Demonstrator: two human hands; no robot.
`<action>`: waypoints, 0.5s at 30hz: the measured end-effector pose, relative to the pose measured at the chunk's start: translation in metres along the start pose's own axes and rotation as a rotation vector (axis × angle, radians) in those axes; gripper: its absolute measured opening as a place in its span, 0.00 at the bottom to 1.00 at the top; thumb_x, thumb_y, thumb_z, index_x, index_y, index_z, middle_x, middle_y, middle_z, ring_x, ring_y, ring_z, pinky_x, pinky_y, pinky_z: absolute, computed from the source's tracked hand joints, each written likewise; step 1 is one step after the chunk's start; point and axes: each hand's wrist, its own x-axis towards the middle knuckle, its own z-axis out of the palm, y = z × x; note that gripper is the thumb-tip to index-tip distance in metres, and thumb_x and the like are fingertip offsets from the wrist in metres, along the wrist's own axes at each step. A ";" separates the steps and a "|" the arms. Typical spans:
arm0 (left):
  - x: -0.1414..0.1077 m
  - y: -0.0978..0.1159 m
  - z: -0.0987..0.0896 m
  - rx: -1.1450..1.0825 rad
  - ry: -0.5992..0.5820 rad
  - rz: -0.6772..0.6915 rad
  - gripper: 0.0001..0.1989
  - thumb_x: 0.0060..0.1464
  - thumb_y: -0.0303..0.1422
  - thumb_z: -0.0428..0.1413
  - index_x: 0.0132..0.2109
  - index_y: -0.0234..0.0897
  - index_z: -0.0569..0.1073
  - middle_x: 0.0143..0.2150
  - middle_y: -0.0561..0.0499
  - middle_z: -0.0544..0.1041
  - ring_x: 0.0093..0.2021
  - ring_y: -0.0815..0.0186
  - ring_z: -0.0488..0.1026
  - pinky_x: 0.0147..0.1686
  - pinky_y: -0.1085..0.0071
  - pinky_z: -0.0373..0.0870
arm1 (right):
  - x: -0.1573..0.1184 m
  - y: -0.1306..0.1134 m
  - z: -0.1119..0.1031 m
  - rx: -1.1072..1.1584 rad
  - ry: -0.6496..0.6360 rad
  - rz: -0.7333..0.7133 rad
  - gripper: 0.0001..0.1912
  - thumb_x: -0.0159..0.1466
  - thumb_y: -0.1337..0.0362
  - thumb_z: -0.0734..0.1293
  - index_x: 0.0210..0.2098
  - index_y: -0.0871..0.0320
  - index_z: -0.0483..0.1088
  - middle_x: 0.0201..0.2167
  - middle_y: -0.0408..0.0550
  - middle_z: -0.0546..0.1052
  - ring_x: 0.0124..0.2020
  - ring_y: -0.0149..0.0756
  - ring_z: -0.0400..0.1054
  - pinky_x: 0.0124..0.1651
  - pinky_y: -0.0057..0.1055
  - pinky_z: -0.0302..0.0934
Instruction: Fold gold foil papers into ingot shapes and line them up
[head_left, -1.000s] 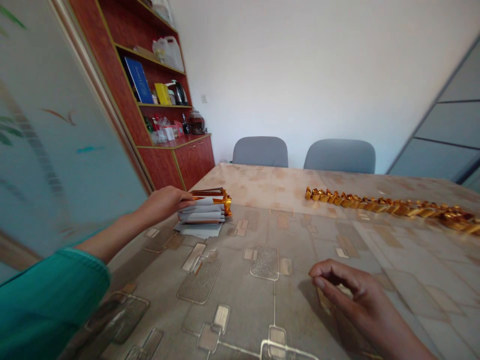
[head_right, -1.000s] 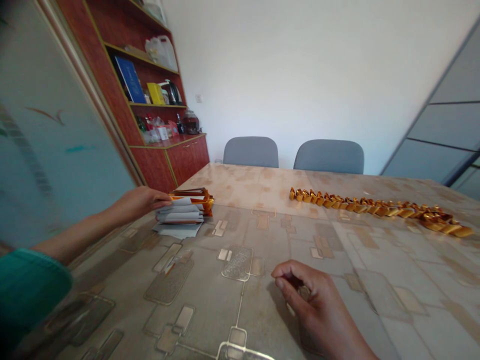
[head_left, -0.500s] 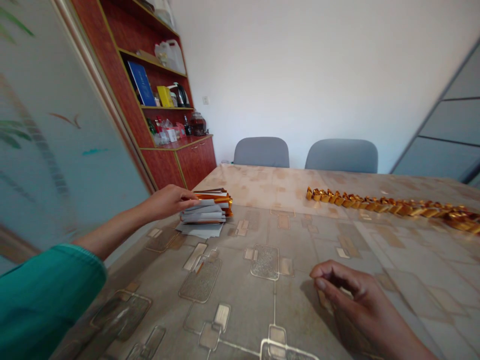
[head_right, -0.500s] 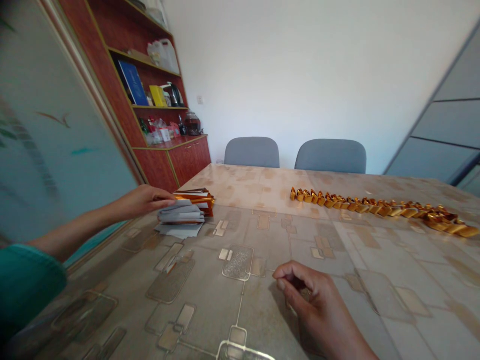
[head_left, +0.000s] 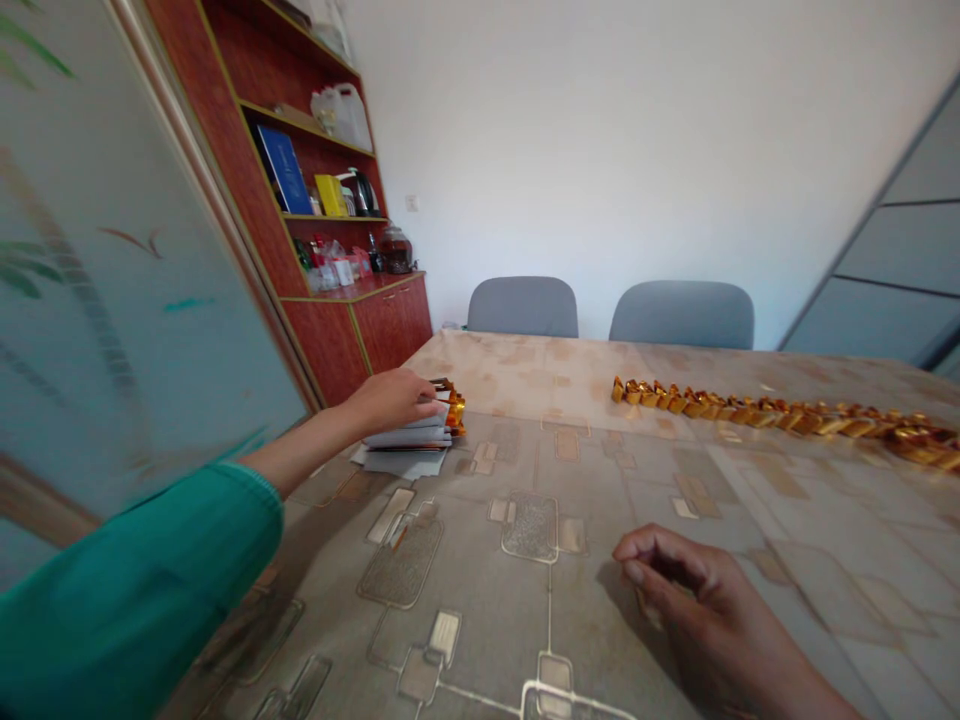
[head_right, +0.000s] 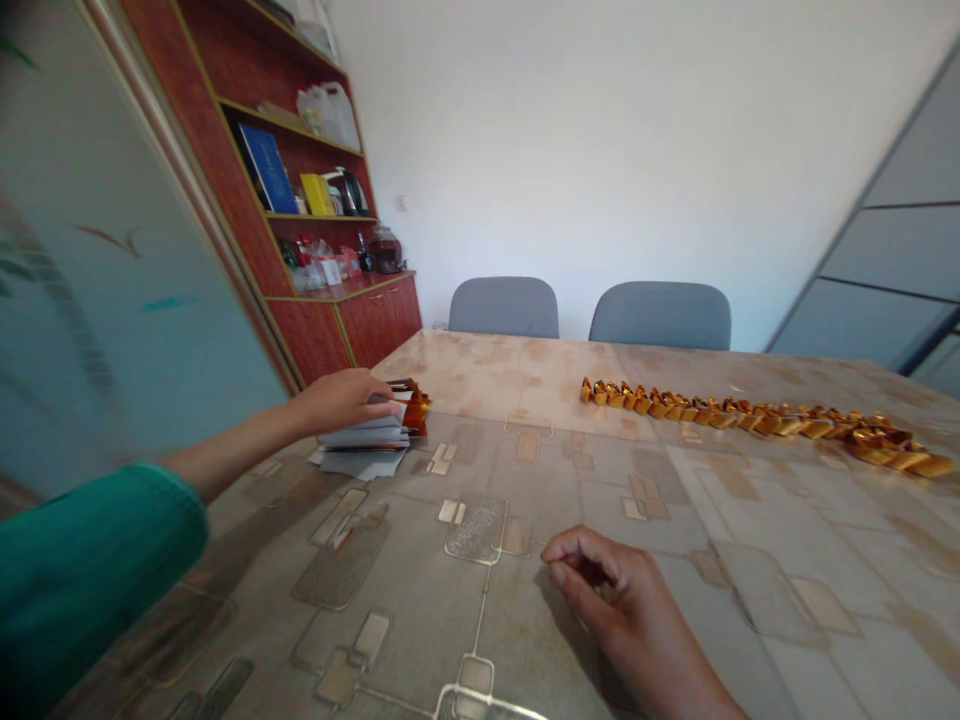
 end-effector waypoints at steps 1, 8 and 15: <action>0.005 0.009 0.001 0.033 -0.040 -0.017 0.17 0.64 0.46 0.54 0.47 0.39 0.80 0.44 0.44 0.81 0.47 0.52 0.77 0.42 0.64 0.72 | 0.000 0.002 0.000 0.000 0.003 0.004 0.13 0.68 0.52 0.67 0.34 0.54 0.73 0.24 0.41 0.69 0.24 0.31 0.59 0.25 0.25 0.51; 0.025 0.037 0.006 0.130 -0.265 -0.036 0.18 0.65 0.37 0.57 0.58 0.36 0.70 0.57 0.43 0.73 0.51 0.56 0.75 0.48 0.54 0.75 | -0.001 -0.003 0.003 -0.019 0.007 0.010 0.17 0.67 0.49 0.65 0.31 0.55 0.73 0.24 0.42 0.70 0.25 0.33 0.61 0.28 0.27 0.54; 0.019 0.042 0.001 0.123 -0.242 -0.044 0.17 0.65 0.38 0.57 0.57 0.36 0.71 0.56 0.43 0.74 0.50 0.57 0.75 0.48 0.55 0.75 | -0.002 -0.016 0.008 -0.032 0.071 -0.026 0.19 0.66 0.46 0.65 0.28 0.54 0.72 0.22 0.43 0.69 0.25 0.35 0.61 0.28 0.29 0.54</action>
